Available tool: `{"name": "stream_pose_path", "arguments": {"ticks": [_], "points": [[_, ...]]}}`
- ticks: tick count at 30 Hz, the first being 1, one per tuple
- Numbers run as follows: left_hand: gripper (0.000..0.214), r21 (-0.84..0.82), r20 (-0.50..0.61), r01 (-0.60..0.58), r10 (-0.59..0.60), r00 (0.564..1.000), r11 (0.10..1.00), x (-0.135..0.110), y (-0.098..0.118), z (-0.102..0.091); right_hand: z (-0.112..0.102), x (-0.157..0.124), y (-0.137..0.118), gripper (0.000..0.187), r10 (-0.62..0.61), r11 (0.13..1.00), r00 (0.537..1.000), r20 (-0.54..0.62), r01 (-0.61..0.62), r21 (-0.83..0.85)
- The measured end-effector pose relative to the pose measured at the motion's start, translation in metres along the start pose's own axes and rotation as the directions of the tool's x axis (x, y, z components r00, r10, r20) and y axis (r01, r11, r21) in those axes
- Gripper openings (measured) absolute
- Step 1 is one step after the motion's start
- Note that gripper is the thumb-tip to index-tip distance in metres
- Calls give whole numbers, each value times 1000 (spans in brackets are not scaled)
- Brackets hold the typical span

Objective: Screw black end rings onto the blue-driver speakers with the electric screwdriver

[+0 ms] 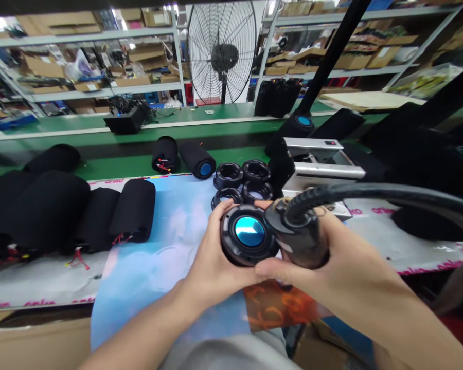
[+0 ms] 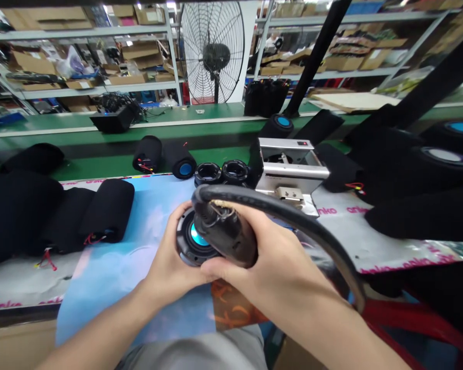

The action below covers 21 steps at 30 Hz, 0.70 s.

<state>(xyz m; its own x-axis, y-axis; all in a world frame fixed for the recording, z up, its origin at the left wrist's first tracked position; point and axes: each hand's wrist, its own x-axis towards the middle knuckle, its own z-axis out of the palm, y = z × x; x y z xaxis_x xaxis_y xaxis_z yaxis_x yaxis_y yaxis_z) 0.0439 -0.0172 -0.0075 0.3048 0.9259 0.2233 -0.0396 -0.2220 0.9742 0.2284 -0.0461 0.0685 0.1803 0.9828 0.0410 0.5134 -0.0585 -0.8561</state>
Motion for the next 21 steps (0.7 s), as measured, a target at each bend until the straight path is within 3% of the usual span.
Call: {"name": "stream_pose_path", "arguments": {"ticks": [4, 7, 12, 15, 17, 18, 19, 21], "points": [[109, 15, -23, -20, 20, 1000, 1000, -3, -1, 4, -11, 9, -3, 55, -48, 995, 990, 132, 59, -82], [102, -6, -18, -22, 22, 1000, 1000, -5, -3, 5, -14, 11, 0, 51, -68, 985, 990, 120, 86, -147], [129, 52, 34, -86, 84, 996, 995, -1, 1, -6, -5, 7, 8, 57, 49, 998, 990, 133, -44, -42], [113, 86, 36, -89, 86, 996, 992, 6, 10, -9, -10, 9, 11, 69, 96, 994, 986, 135, -102, 34], [95, 99, 10, -78, 77, 997, 992, 8, 14, -8, -26, 14, 10, 65, 81, 981, 997, 19, -83, 174], [89, 109, -5, -77, 78, 997, 991, 9, 15, -7, -36, 18, 8, 59, 50, 959, 992, -112, -17, 284], [86, 122, -18, -80, 82, 996, 989, 9, 16, -7, -48, 24, 6, 54, 26, 916, 962, -271, 85, 391], [82, 159, -39, -87, 94, 995, 983, 9, 16, -5, -71, 37, 3, 56, -26, 815, 811, -584, 355, 457]]}}
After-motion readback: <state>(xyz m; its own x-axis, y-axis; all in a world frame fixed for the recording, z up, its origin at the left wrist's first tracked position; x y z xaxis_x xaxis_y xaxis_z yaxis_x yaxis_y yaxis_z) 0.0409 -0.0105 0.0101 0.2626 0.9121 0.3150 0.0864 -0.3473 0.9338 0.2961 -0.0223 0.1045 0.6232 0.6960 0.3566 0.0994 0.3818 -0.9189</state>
